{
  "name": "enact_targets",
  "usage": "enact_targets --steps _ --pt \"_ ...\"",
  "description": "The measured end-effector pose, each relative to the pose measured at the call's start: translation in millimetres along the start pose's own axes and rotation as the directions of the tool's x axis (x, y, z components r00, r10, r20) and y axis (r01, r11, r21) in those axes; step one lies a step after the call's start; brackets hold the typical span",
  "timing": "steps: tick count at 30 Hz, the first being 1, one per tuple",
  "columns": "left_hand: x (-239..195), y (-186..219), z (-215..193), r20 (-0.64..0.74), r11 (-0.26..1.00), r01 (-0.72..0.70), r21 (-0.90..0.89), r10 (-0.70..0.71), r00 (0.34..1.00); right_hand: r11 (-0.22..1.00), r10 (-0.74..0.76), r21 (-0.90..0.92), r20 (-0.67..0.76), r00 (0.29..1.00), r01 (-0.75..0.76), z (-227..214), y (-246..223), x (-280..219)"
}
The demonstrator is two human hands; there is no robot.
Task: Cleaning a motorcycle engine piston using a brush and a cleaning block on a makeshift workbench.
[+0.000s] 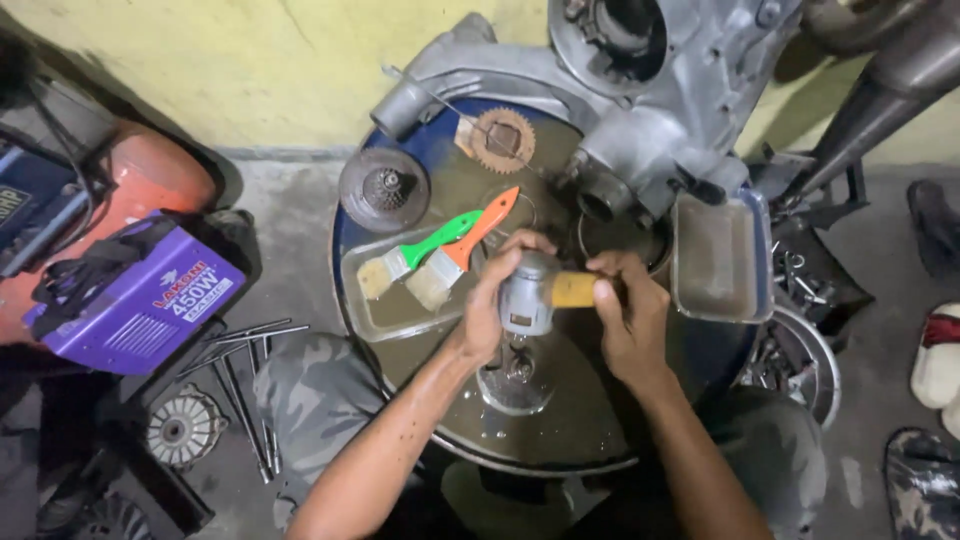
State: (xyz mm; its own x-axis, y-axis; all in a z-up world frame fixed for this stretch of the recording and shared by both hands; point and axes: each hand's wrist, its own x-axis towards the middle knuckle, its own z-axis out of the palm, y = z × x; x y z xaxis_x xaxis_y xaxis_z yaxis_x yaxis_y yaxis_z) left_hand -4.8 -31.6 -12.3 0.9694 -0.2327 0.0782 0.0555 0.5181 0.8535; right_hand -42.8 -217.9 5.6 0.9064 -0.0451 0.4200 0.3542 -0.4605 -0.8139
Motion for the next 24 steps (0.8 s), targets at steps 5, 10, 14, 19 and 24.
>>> enact_targets --steps 5,10,14,19,24 --pt "3.3 -18.2 -9.4 -0.025 0.995 0.038 -0.095 -0.04 0.999 1.0 -0.016 0.019 -0.05 0.999 0.017 -0.7 28.1 0.0" --pt "9.6 -35.9 -22.6 -0.046 0.985 0.105 -0.14 -0.112 0.993 0.997 -0.077 -0.01 -0.109 0.991 0.076 4.3 24.8 6.5" --pt "6.2 -37.6 -18.2 -0.132 0.934 0.166 -0.316 -0.216 0.967 0.991 -0.13 -0.06 -0.112 0.985 0.124 3.9 39.3 5.9" --pt "-4.2 -7.6 6.7 -0.313 0.932 0.199 -0.302 -0.295 0.903 0.986 0.075 0.15 0.007 0.997 -0.075 6.5 72.3 5.2" --pt "-8.1 29.1 24.9 -0.433 0.931 0.363 -0.042 -0.345 0.833 0.998 -0.054 0.038 -0.032 0.998 0.055 9.9 28.6 24.7"
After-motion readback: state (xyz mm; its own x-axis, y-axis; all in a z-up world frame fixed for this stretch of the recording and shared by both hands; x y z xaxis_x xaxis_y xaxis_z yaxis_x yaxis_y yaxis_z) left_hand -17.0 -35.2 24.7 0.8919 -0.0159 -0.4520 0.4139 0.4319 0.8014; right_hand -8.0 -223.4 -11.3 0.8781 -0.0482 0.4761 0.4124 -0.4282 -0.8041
